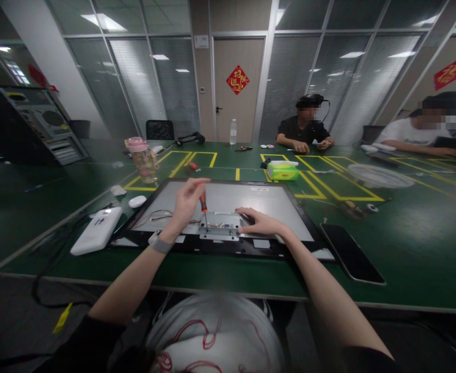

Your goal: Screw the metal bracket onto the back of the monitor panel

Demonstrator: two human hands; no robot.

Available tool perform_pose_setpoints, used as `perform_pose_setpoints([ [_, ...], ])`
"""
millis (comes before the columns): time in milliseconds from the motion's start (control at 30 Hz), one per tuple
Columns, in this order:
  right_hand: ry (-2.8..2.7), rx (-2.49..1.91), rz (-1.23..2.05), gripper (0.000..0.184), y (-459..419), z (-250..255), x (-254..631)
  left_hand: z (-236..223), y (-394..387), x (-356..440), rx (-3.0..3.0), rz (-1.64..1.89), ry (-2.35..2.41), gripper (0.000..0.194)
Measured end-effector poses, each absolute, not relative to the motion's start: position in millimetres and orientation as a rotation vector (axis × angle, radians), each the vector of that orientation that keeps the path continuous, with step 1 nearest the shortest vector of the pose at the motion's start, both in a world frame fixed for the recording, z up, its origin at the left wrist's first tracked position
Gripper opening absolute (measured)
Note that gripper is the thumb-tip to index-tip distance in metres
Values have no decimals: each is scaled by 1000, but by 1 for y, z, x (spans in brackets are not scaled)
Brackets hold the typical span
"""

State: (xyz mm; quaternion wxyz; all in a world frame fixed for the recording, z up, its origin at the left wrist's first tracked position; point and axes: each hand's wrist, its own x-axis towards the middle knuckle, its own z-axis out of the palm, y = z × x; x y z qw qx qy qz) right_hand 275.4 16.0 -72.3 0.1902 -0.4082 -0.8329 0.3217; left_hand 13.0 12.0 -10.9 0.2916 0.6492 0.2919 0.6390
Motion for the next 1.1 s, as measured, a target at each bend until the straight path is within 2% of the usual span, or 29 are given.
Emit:
perform_pose_setpoints([
  [133, -2346, -1148, 901, 73, 16, -72, 276, -13, 14, 14, 1615, 1662, 731, 26],
  [333, -2345, -1149, 904, 73, 16, -72, 276, -11, 11, 15, 1724, 1696, 824, 16],
  [500, -2349, -1137, 893, 73, 17, -73, 276, -10, 11, 15, 1575, 1669, 738, 23],
  [700, -2352, -1154, 895, 72, 16, -72, 276, -9, 10, 14, 1690, 1749, 812, 16],
  [933, -2356, -1152, 902, 73, 16, -71, 275, -12, 11, 16, 1578, 1659, 674, 29],
  [1100, -2353, -1145, 911, 73, 16, -71, 275, -11, 9, 15, 1697, 1700, 781, 20],
])
